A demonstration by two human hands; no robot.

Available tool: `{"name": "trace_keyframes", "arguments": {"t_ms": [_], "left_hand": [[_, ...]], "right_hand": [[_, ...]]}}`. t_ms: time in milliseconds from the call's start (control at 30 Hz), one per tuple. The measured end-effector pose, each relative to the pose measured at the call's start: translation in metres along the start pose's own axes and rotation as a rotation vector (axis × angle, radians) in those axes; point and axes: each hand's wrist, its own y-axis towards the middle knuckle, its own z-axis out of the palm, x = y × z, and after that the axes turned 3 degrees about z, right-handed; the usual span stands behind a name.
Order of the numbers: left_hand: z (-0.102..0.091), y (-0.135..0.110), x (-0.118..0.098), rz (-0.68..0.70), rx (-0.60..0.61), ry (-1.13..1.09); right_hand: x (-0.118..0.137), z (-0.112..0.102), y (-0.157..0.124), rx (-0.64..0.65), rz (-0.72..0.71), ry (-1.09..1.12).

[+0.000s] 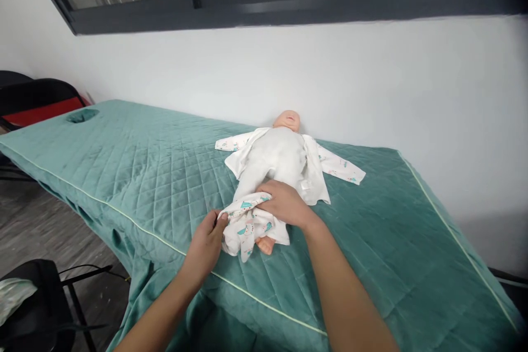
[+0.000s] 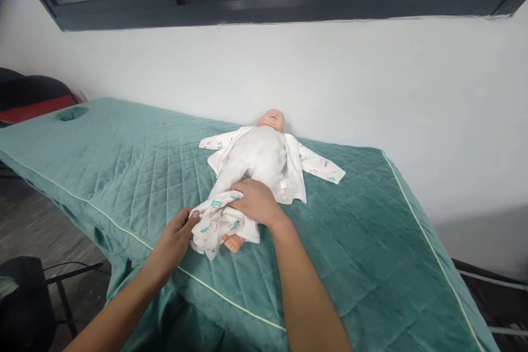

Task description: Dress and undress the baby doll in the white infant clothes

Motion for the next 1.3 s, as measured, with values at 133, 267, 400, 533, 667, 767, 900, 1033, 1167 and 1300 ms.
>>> {"name": "trace_keyframes", "arguments": {"t_ms": [133,267,400,533,667,767,900,1033,1167,1300], "left_hand": [[0.007,0.004,0.0,0.053,-0.035,-0.08],[0.008,0.022,0.005,0.175,-0.057,-0.083],[0.0,0.052,0.004,0.239,-0.027,0.001],[-0.004,0.085,-0.002,0.331,0.028,0.116],[0.002,0.115,-0.012,0.44,0.08,0.219],[0.01,0.138,-0.017,0.524,0.091,0.362],[0.02,0.166,-0.021,0.626,0.096,0.608],[0.031,0.176,-0.02,0.686,0.104,0.7],[0.032,0.16,-0.013,0.662,0.012,0.581],[0.016,0.12,-0.003,0.467,-0.186,0.298]], "right_hand": [[-0.001,-0.002,-0.001,-0.017,0.03,0.181],[-0.003,-0.001,-0.001,-0.04,0.02,0.24],[-0.004,-0.002,-0.002,-0.027,-0.012,0.292],[-0.003,-0.005,-0.003,-0.007,-0.003,0.316],[-0.001,-0.007,-0.004,0.017,-0.008,0.318],[0.001,-0.007,-0.005,-0.013,0.066,0.298],[0.003,-0.005,-0.004,-0.107,0.18,0.232],[0.002,-0.002,0.0,-0.204,0.239,0.15],[0.001,0.002,0.004,-0.251,0.279,0.094],[0.002,0.004,0.006,-0.288,0.281,0.059]]}}
